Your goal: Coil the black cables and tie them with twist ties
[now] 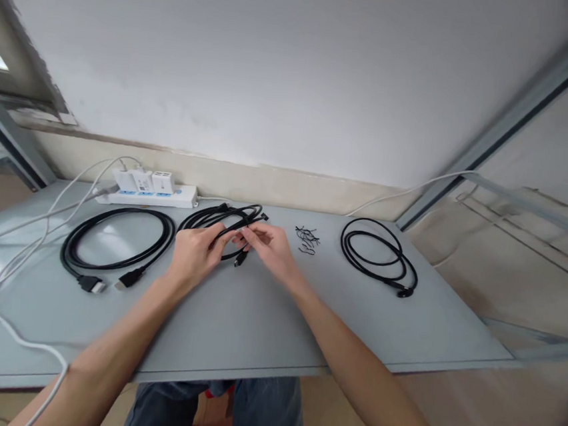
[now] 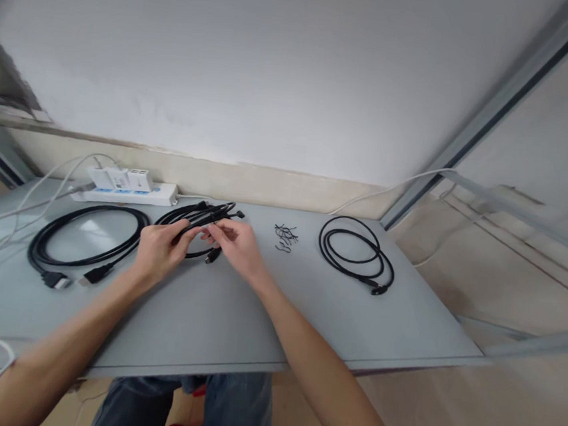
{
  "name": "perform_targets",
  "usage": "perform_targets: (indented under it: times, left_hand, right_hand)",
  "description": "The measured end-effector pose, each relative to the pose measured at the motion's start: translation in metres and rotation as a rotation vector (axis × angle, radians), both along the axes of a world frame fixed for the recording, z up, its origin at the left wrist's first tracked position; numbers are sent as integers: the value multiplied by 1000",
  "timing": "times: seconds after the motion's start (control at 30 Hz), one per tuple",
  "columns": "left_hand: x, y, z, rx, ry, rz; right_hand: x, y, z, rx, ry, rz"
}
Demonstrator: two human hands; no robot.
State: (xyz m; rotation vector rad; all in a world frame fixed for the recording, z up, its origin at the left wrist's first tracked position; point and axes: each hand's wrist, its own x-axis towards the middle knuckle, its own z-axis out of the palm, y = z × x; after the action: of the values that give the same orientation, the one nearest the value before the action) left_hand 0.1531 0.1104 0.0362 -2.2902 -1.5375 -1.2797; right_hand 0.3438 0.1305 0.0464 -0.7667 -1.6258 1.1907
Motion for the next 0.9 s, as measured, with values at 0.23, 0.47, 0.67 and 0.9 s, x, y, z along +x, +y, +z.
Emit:
perform_targets:
  times: [0.23,0.47,0.67,0.9]
  left_hand:
    - [1,-1,1,-34,112,25]
    - [6,-1,-3,-5,217,25]
    - [9,-4,-1,16,200,11]
    - [10,-3,-2,110,180,-27]
  right_hand:
    - [11,-3,9,193,-206,-77]
    - [17,-3,9,308,-363,-326]
    - [24,2,13,285,-315,-441]
    - [32,12,12,220,-226,-480]
